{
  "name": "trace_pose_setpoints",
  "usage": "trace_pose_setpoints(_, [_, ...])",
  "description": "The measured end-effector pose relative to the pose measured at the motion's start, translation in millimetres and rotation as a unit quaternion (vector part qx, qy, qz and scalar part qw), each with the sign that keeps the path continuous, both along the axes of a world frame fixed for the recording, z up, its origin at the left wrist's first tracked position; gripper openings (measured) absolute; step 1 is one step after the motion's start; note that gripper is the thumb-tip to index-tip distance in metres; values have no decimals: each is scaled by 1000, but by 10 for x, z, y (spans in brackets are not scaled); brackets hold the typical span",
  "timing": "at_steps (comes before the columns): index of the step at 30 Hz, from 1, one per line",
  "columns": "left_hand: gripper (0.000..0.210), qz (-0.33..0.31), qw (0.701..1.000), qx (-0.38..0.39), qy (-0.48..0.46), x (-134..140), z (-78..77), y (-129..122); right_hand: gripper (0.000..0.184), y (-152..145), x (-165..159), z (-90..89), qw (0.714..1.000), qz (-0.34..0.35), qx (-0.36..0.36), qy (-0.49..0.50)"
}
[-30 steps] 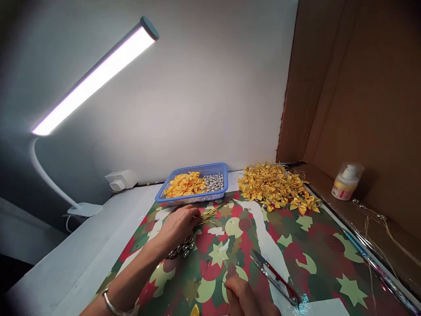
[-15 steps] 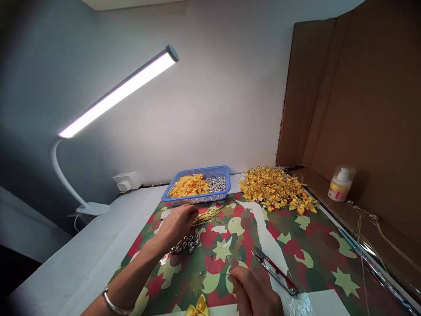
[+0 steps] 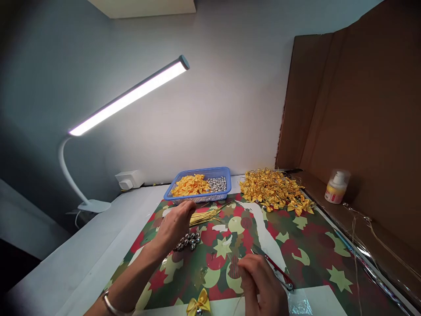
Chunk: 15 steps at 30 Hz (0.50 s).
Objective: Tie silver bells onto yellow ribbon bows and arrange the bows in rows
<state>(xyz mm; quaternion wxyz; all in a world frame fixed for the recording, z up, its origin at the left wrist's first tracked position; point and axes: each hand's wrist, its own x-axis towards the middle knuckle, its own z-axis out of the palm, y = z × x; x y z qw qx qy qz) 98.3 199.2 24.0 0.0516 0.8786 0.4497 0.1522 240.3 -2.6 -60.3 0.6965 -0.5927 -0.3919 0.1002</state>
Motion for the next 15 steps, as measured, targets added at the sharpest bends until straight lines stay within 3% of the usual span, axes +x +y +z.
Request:
trace_pose_setpoints(3, [13, -9, 995, 1, -103, -96, 169, -340, 31, -59, 14, 194, 980, 62, -33, 184])
trace_pose_setpoints(6, [14, -44, 978, -59, -194, -214, 280, -867, 33, -134, 12, 422, 949, 144, -23, 279])
trace_pose_setpoints(7, [14, -60, 966, -96, -232, -253, 290, -1050, 30, -154, 2, 484, 942, 179, -22, 282])
trace_pose_setpoints(9, [9, -70, 899, -234, -364, -322, 270, -1372, 30, -181, -35, 566, 928, 264, -44, 259])
trace_pose_setpoints(11, [8, -70, 860, -290, -414, -373, 199, -1605, 32, -194, -92, 598, 909, 339, -75, 230])
trace_pose_setpoints(13, [10, -70, 856, -293, -420, -413, 92, -1747, 26, -206, -163, 605, 906, 367, -85, 194])
trace_pose_setpoints(15, [13, -69, 867, -264, -416, -457, -27, -1824, 14, -226, -233, 612, 929, 341, -67, 129])
